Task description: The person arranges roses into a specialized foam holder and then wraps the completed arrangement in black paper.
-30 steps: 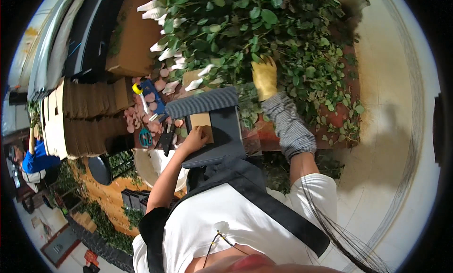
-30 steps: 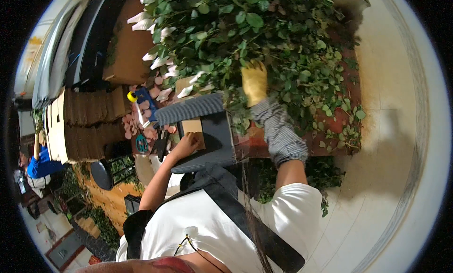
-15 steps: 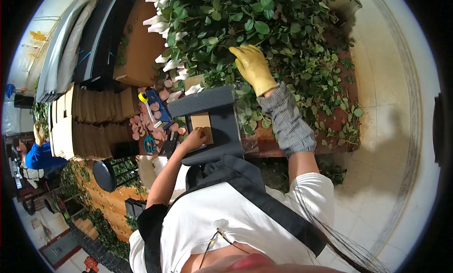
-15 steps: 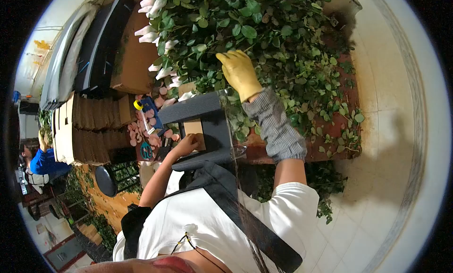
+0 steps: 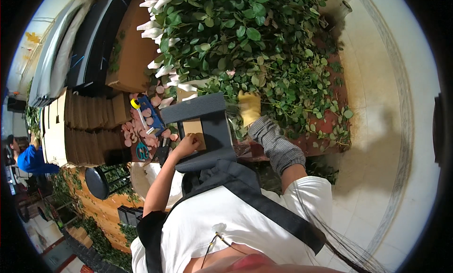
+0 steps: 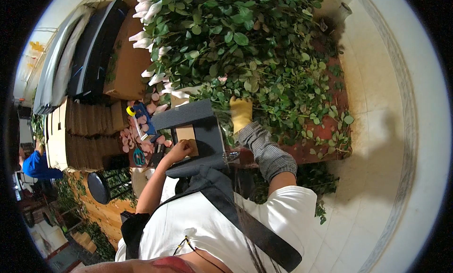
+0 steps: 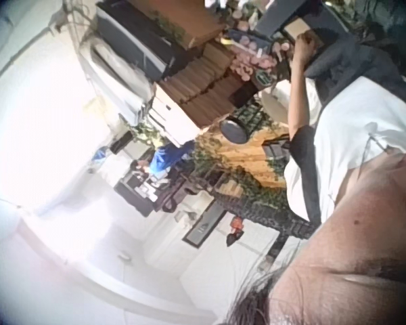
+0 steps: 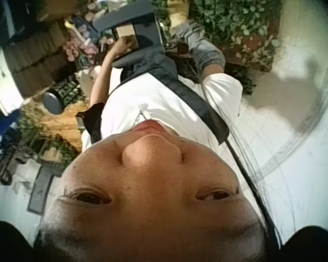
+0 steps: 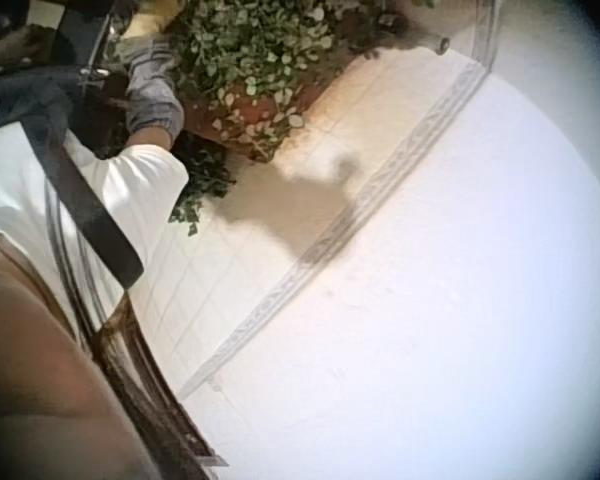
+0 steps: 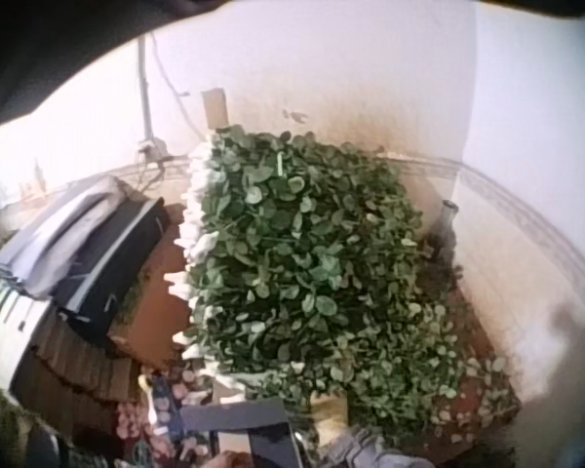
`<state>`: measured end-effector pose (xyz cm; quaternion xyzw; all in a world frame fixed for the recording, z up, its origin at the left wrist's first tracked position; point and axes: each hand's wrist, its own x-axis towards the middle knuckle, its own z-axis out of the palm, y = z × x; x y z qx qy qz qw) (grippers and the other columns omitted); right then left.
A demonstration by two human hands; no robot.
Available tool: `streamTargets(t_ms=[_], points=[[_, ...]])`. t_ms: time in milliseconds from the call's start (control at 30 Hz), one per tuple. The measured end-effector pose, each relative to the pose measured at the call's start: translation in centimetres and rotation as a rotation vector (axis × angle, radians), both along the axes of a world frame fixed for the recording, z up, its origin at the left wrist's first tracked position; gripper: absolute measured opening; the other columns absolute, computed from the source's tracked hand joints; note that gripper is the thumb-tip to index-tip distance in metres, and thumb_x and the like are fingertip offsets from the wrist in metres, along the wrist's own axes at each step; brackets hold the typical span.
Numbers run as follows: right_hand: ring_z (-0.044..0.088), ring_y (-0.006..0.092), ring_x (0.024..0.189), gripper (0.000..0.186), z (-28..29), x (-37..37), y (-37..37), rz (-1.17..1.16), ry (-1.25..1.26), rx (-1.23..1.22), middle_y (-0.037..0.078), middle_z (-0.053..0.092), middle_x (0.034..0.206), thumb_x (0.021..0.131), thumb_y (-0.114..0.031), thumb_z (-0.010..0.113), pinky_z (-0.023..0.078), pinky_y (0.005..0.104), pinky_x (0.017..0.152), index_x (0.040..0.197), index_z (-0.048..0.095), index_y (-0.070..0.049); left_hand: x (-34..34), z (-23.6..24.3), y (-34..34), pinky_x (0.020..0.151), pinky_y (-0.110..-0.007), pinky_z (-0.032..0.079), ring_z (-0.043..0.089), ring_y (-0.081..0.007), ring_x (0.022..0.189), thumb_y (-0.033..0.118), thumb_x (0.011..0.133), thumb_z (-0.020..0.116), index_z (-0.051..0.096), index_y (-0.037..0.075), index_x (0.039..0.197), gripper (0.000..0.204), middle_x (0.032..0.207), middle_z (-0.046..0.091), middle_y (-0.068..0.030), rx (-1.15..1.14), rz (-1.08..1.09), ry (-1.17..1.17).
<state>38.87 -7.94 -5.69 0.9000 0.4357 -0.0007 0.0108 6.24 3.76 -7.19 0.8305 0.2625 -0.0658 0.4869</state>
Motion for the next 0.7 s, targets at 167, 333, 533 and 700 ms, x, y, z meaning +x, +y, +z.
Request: streamTargets(t_ms=[167,333,533,700], points=[[0.069,0.0296,0.091,0.012,2.0,6.0,1.9,0.241,-0.127,0.177,0.011,0.073,0.093,0.088,-0.016,0.063,0.049,0.0431,0.097,0.096,0.072,-0.013,0.0,-1.0,0.2,0.073,-0.044,0.056,0.069,-0.0382,0.082,0.019,0.089,0.071,0.066,-0.007,0.1,0.028,0.092,0.07,-0.0249,-0.025,0.007,0.02],[0.063,0.0352,0.11,0.049,4.5,8.1,3.1,0.316,0.144,0.142,0.014,0.071,0.11,0.083,-0.027,0.079,0.05,0.0451,0.101,0.126,0.066,-0.008,-0.3,-1.6,0.1,0.083,-0.045,0.053,0.064,-0.0396,0.095,0.023,0.09,0.071,0.064,-0.004,0.098,0.029,0.092,0.068,-0.022,-0.018,0.012,0.022],[0.066,0.0368,0.114,0.059,12.5,9.5,6.9,0.413,0.371,0.07,0.021,0.07,0.118,0.089,-0.031,0.075,0.053,0.0475,0.096,0.14,0.058,-0.007,-0.7,-0.9,-0.3,0.088,-0.046,0.052,0.061,-0.0403,0.103,0.024,0.09,0.072,0.063,0.0,0.106,0.03,0.101,0.065,-0.0228,0.034,-0.034,0.028],[0.065,0.0309,0.114,0.048,13.5,8.9,16.0,0.834,0.169,0.741,0.014,0.07,0.121,0.092,-0.012,0.069,0.053,0.0439,0.095,0.14,0.059,-0.012,-0.6,-0.2,-0.1,0.093,-0.042,0.05,0.059,-0.0372,0.104,0.023,0.094,0.069,0.062,0.0,0.114,0.031,0.111,0.059,-0.0215,0.015,-0.061,-0.013]])
